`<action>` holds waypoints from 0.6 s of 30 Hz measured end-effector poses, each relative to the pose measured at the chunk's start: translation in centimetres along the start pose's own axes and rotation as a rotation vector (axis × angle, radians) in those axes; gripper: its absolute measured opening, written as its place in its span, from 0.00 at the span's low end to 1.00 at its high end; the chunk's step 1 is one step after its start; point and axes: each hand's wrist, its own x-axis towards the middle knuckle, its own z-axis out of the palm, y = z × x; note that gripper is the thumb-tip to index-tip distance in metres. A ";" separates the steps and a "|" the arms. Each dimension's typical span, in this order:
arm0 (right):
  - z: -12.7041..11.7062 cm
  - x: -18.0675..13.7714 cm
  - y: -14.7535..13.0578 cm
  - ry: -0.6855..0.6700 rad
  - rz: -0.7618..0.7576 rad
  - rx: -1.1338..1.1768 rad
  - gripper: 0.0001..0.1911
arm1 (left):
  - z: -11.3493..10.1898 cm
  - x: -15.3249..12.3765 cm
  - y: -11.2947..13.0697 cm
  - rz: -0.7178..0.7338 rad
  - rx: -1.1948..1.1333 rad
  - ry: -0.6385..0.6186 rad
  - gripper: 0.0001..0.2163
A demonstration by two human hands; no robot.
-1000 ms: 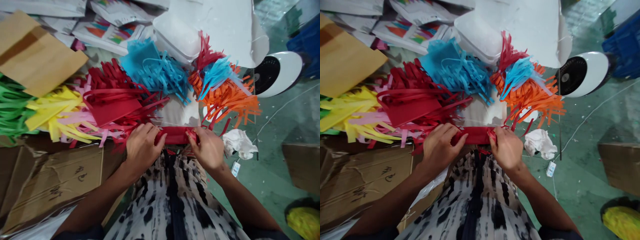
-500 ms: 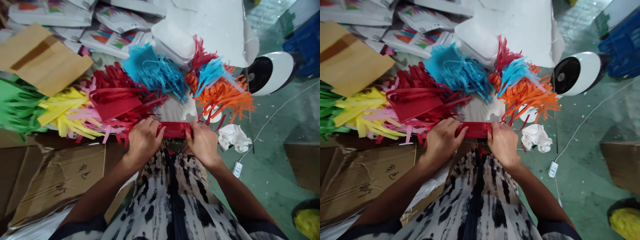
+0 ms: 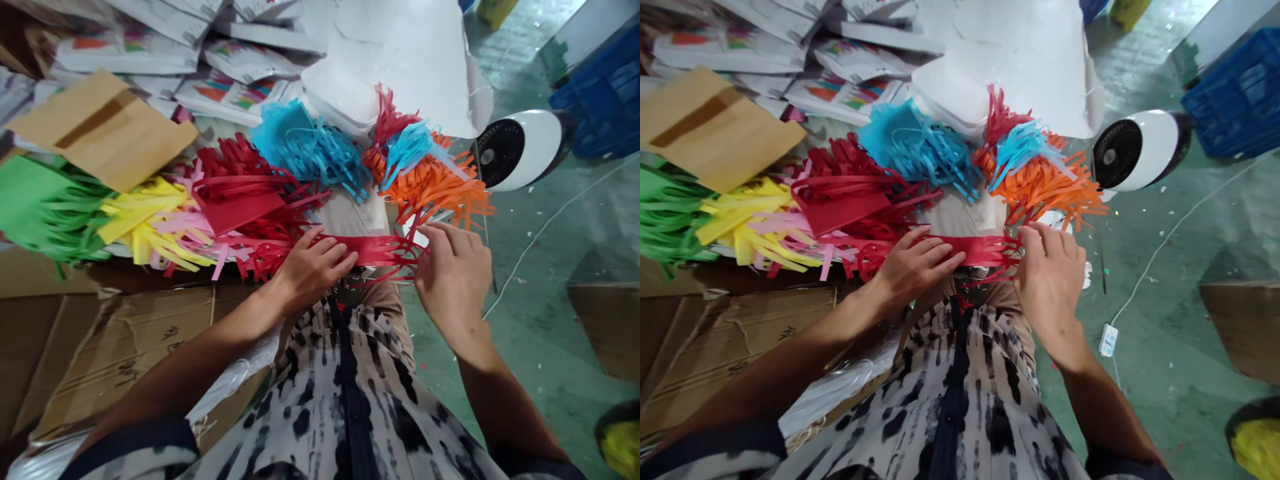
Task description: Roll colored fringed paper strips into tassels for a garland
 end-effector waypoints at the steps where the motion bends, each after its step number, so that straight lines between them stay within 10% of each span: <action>1: -0.1 -0.5 -0.3 0.001 -0.069 0.036 0.23 | 0.0 -0.2 0.1 0.010 0.011 -0.008 0.17; 5: 2.1 -2.3 -2.3 -0.123 -0.357 0.113 0.24 | -0.1 -0.8 0.8 -0.012 0.036 -0.073 0.20; 12: 4.6 -3.3 -1.7 -0.093 -0.414 0.023 0.23 | -2.2 -4.9 -1.1 -0.031 -0.033 -0.179 0.26; 18: 5.2 -3.9 -1.6 0.057 -0.396 0.123 0.19 | -6.3 -6.7 -2.5 -0.226 0.084 0.039 0.11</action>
